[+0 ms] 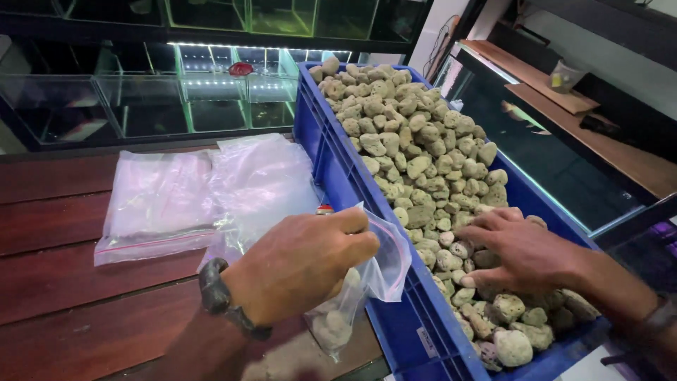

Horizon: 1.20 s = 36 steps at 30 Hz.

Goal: The person picks up pumice stones from a blue crate, puts them into small plastic bags, seals each bag, and then places the sealed bags into a larger green bin.

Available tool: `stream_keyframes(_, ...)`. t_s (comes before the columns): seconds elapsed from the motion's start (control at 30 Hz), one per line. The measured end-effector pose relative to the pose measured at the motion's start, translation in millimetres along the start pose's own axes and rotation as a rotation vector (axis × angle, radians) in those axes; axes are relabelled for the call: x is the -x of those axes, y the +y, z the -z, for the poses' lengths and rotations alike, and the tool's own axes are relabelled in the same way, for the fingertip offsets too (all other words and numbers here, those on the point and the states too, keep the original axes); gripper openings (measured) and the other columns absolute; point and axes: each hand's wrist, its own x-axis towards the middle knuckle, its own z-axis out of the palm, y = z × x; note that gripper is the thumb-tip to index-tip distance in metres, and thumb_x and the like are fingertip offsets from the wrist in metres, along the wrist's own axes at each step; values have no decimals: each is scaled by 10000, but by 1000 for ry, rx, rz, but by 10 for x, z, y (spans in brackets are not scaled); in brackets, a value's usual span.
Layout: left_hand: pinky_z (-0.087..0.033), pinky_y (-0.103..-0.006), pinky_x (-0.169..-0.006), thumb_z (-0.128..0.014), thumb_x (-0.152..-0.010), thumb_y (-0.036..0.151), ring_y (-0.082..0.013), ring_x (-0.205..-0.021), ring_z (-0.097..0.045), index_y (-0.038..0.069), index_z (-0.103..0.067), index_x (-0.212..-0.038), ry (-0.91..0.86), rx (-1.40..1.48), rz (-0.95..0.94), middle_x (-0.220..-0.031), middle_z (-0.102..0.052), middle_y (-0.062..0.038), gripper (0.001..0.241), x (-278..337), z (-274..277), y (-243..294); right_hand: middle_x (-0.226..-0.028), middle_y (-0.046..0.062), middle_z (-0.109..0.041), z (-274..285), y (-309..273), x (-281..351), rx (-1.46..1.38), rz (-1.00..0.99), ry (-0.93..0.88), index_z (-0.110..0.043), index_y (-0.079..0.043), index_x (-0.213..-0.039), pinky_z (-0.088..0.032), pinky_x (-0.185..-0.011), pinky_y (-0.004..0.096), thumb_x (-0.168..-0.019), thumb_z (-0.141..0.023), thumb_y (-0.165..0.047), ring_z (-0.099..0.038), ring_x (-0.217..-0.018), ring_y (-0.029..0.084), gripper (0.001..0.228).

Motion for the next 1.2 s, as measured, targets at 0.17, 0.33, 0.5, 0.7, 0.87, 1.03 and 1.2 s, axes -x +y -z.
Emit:
stream_keyframes(0.17,-461,-542,-493,-548,-771,-74,-375,-612,-579,106,-531,-904,21,13,12,-993,-539,-89,225,8,21,-18,-1464,-60,-461,-46,108,-55,-31,37,34,-476,-448,-1454,-474,-1081,473,-834,-545,-776,-441,-1343,200,705)
stream_keyframes(0.33,-478,-533,-499,-566,-784,-90,-379,-602,-581,90,-556,-956,33,8,-17,-1006,-561,-110,249,44,44,-25,-1409,-53,-521,-170,187,-82,-25,119,4,-395,-409,-1536,-476,-1062,438,-887,-443,-760,-534,-1233,170,739)
stream_keyframes(0.5,-475,-522,-521,-528,-815,-56,-341,-588,-614,115,-579,-817,-28,84,31,-861,-578,-73,178,53,94,1,-1508,-29,-497,13,-99,144,-167,40,-85,-221,-527,-1605,-524,-1124,448,-890,-447,-707,-697,-1249,182,771)
stream_keyframes(0.7,-461,-490,-540,-688,-965,119,-299,-621,-625,151,-690,-824,-26,178,52,-804,-595,-25,144,63,172,-11,-1168,-87,-632,-97,19,67,-42,138,-33,-480,-493,-1376,-589,-849,361,-959,-512,-636,-705,-946,118,442)
stream_keyframes(0.87,-433,-455,-541,-580,-974,36,-266,-618,-563,129,-576,-730,-57,193,66,-776,-583,-23,261,68,192,-4,-1234,-122,-721,-63,-70,128,-57,71,-43,-554,-456,-1299,-648,-928,337,-931,-548,-644,-766,-1038,94,414)
stream_keyframes(1.03,-576,-419,-715,-779,-872,124,-272,-869,-689,104,-667,-1219,-100,184,155,-1077,-684,-68,365,-48,96,-85,-1374,-100,-693,-139,17,74,-84,100,-45,-528,-412,-1398,-625,-1070,401,-919,-557,-660,-819,-1118,121,541)
stream_keyframes(1.2,-559,-337,-947,-722,-912,192,-216,-1054,-622,133,-584,-1344,-257,229,471,-1285,-612,-61,457,-201,-279,-403,-1461,-152,-621,-181,47,37,-81,90,-38,-600,-459,-1313,-620,-1073,390,-935,-599,-524,-780,-1183,100,383)
